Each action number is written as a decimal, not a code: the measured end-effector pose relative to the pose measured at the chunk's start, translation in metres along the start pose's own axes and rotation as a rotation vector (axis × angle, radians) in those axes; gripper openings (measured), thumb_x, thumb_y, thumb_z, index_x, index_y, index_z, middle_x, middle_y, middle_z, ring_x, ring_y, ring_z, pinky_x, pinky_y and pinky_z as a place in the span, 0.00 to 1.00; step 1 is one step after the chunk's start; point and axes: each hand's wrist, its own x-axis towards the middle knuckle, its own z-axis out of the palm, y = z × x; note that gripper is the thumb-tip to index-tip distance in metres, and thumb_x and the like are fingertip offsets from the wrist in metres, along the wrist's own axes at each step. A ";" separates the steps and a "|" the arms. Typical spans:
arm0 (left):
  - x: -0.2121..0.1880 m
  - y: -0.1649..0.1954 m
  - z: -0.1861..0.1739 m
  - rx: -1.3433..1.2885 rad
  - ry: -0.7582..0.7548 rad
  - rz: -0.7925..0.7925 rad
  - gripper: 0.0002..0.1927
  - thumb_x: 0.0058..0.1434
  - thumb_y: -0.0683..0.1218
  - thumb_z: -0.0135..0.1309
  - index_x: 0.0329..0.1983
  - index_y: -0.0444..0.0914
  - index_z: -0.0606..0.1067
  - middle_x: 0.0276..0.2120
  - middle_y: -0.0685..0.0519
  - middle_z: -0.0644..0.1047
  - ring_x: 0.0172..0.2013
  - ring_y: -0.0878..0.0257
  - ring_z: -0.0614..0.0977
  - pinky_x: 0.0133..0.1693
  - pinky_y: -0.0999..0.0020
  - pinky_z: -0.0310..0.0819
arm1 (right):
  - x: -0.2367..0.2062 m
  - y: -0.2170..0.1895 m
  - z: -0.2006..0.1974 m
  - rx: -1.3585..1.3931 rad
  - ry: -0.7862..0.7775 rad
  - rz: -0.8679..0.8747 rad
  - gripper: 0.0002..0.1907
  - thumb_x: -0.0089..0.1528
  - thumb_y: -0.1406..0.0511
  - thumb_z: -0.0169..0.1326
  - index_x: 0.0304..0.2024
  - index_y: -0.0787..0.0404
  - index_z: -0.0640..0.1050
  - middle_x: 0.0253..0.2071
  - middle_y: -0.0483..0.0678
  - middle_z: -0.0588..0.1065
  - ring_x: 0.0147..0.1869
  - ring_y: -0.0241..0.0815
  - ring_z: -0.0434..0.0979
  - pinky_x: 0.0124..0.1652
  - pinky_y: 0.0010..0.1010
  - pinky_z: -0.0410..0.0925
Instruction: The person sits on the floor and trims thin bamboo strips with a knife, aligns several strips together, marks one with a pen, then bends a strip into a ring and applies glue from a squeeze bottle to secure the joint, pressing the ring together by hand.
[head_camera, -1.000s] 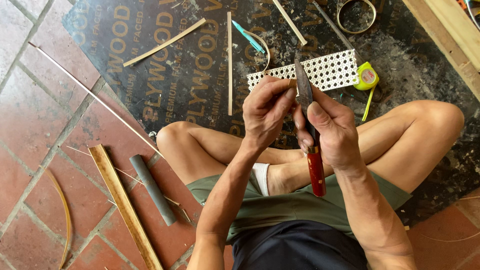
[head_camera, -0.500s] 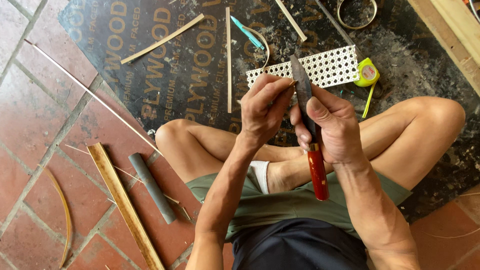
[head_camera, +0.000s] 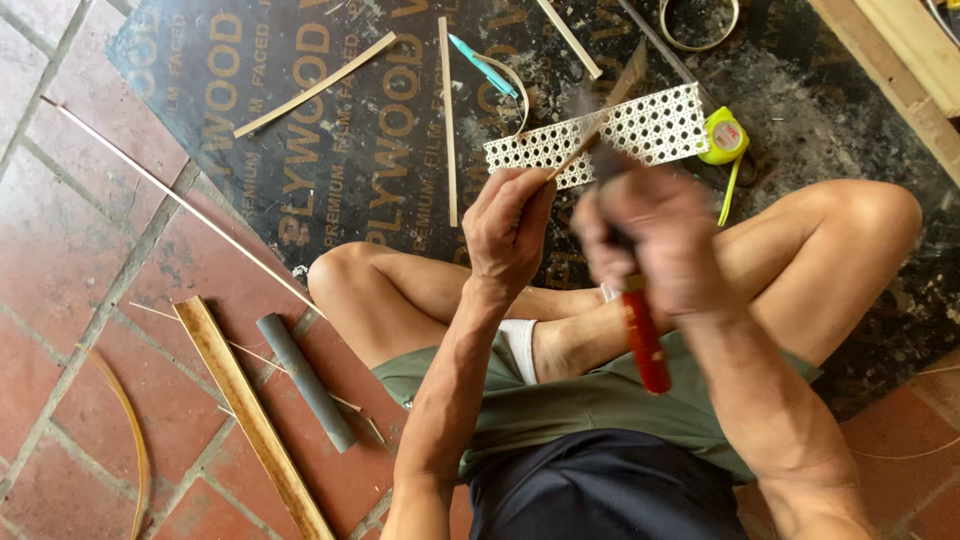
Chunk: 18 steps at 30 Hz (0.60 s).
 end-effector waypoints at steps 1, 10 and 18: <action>0.000 -0.002 -0.001 -0.016 -0.002 0.005 0.09 0.66 0.34 0.60 0.47 0.36 0.76 0.38 0.50 0.79 0.35 0.60 0.82 0.37 0.68 0.77 | 0.001 -0.002 0.000 -0.087 0.049 0.053 0.18 0.75 0.59 0.53 0.41 0.69 0.69 0.31 0.50 0.72 0.22 0.33 0.66 0.20 0.23 0.62; -0.010 -0.020 -0.005 0.032 0.067 0.004 0.08 0.66 0.34 0.59 0.46 0.36 0.77 0.38 0.49 0.79 0.35 0.59 0.82 0.38 0.68 0.77 | 0.009 -0.001 0.015 0.048 -0.053 0.195 0.24 0.68 0.58 0.51 0.67 0.51 0.70 0.29 0.43 0.70 0.23 0.30 0.67 0.22 0.21 0.64; -0.024 -0.042 -0.008 -0.137 0.012 -0.238 0.06 0.68 0.35 0.58 0.47 0.35 0.79 0.33 0.52 0.80 0.32 0.64 0.82 0.35 0.73 0.76 | 0.034 0.045 -0.009 -0.057 0.036 0.176 0.13 0.70 0.60 0.46 0.54 0.58 0.73 0.28 0.44 0.70 0.22 0.31 0.65 0.20 0.23 0.63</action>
